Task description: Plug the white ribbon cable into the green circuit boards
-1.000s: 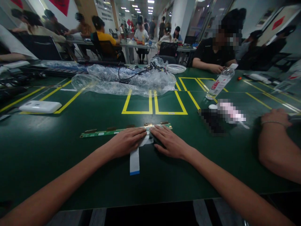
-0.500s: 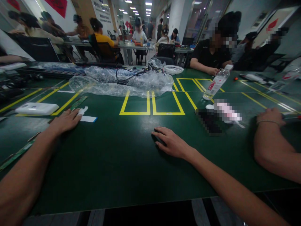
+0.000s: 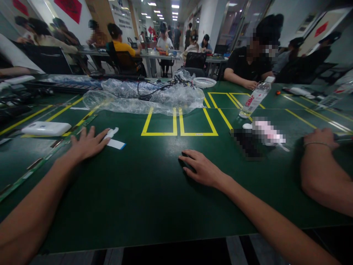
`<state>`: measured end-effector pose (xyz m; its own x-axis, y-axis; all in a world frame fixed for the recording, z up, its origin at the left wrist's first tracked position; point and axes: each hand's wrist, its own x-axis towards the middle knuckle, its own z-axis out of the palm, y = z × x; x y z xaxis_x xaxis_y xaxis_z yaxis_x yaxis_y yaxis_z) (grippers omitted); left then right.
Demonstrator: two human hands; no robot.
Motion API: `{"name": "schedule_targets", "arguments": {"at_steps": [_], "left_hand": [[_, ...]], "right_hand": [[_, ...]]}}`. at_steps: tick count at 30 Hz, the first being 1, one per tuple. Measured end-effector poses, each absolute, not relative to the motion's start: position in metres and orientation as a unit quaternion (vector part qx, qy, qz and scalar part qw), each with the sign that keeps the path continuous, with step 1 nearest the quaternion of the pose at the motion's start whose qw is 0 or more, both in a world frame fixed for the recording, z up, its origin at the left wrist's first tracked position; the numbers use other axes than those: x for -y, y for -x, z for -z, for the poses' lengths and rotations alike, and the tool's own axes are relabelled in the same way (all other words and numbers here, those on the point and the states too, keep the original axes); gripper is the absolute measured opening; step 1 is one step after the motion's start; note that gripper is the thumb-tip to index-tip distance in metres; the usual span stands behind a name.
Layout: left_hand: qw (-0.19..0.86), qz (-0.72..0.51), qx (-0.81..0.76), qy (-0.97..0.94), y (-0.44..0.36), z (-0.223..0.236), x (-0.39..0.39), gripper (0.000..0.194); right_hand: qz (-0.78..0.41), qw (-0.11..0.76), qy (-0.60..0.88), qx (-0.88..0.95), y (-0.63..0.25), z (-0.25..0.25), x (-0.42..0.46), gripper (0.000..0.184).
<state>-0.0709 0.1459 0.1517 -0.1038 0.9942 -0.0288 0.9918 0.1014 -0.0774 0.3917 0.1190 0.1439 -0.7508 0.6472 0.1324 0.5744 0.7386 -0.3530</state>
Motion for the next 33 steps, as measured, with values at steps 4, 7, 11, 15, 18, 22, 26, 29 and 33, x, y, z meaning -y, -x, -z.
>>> {"name": "schedule_targets", "arguments": {"at_steps": [4, 7, 11, 15, 18, 22, 26, 29, 33], "left_hand": [[-0.036, -0.051, 0.597, 0.799, -0.019, -0.139, -0.140, 0.061], [-0.027, 0.000, 0.446, 0.895, -0.094, -0.132, -0.112, 0.061], [-0.013, 0.034, 0.395, 0.918, -0.135, -0.130, -0.086, 0.063], [-0.011, 0.056, 0.476, 0.878, -0.093, -0.130, -0.116, 0.061], [0.030, 0.063, 0.640, 0.765, -0.024, -0.128, -0.151, 0.070], [0.001, 0.073, 0.795, 0.602, 0.080, -0.123, -0.168, 0.095], [0.010, 0.140, 0.835, 0.532, 0.141, -0.114, -0.163, 0.100], [0.039, 0.161, 0.804, 0.571, 0.144, -0.112, -0.158, 0.091], [0.020, 0.097, 0.785, 0.611, 0.109, -0.121, -0.158, 0.095]], "right_hand": [[-0.140, 0.136, 0.328, 0.924, -0.389, -0.143, -0.118, 0.050], [-0.136, 0.126, 0.313, 0.931, -0.385, -0.142, -0.115, 0.056], [-0.138, 0.086, 0.297, 0.941, -0.382, -0.141, -0.111, 0.060], [-0.146, 0.068, 0.298, 0.941, -0.383, -0.144, -0.110, 0.057], [-0.155, 0.068, 0.300, 0.939, -0.385, -0.146, -0.110, 0.057], [-0.163, 0.082, 0.304, 0.935, -0.387, -0.147, -0.111, 0.056], [-0.160, 0.081, 0.302, 0.936, -0.389, -0.147, -0.111, 0.056], [-0.151, 0.080, 0.306, 0.937, -0.389, -0.147, -0.111, 0.058], [-0.137, 0.086, 0.316, 0.935, -0.387, -0.145, -0.111, 0.058]]}}
